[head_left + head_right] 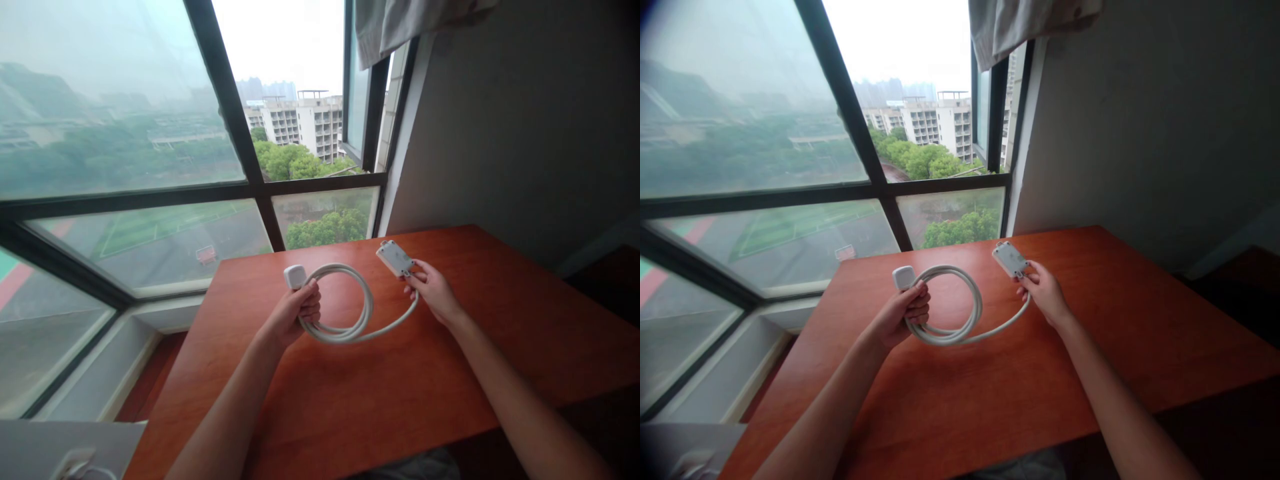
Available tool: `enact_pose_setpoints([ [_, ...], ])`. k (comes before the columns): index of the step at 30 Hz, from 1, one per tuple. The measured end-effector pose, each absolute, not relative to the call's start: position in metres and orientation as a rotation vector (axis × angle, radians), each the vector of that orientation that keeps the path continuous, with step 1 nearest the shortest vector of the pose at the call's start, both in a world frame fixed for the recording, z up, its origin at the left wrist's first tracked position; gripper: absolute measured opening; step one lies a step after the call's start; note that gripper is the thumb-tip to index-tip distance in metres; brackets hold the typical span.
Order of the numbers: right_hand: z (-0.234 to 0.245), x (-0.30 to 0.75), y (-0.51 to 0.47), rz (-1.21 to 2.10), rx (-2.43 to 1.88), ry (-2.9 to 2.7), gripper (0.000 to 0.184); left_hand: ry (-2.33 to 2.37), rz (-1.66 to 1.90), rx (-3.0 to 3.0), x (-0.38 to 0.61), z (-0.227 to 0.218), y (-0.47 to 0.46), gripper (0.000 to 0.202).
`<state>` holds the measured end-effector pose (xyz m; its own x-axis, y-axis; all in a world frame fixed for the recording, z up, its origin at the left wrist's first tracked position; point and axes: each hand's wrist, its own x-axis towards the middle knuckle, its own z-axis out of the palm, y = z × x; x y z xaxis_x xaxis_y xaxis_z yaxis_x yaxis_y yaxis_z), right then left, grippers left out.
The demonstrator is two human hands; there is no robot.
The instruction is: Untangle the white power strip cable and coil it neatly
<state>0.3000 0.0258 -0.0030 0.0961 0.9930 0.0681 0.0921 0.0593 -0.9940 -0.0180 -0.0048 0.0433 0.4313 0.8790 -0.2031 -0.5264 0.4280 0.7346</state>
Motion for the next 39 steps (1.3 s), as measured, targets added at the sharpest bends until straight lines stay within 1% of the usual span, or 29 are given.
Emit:
enact_pose_setpoints([
  [4,0.017,0.298,0.027,1.091,-1.147,-1.283,0.068,0.703,0.803,0.71,-0.006,0.04,-0.01,0.042],
  [9,0.026,0.284,0.029,1.124,-1.153,-1.705,0.052,0.747,0.706,0.803,-0.004,0.04,-0.013,0.041],
  [12,0.033,0.274,0.028,1.123,-1.157,-1.911,0.048,0.736,0.654,0.86,-0.006,0.043,-0.015,0.039],
  [15,0.049,0.267,0.027,1.247,-1.044,-2.131,0.047,0.802,0.652,0.901,-0.005,0.045,-0.017,0.04],
  [19,0.073,0.261,0.027,1.526,-0.939,-2.335,0.043,0.907,0.732,0.943,-0.002,0.049,-0.018,0.038],
  [22,0.079,0.254,0.033,1.754,-0.883,-2.358,0.042,0.922,0.741,0.982,-0.001,0.05,-0.019,0.033],
  [26,0.072,0.245,0.042,2.069,-0.728,-2.222,0.05,0.944,0.702,1.066,0.0,0.047,-0.019,0.03],
  [28,0.066,0.244,0.046,2.19,-0.706,-2.145,0.051,0.944,0.692,1.07,0.0,0.043,-0.019,0.03],
  [31,0.058,0.248,0.051,2.24,-0.739,-2.088,0.046,0.938,0.691,1.014,0.0,0.04,-0.019,0.03],
  [35,0.05,0.246,0.056,2.256,-0.77,-2.055,0.045,0.969,0.657,0.965,0.005,0.04,-0.02,0.033],
  [39,0.043,0.228,0.061,2.398,-0.78,-2.058,0.045,0.989,0.593,0.956,0.011,0.041,-0.021,0.036],
])
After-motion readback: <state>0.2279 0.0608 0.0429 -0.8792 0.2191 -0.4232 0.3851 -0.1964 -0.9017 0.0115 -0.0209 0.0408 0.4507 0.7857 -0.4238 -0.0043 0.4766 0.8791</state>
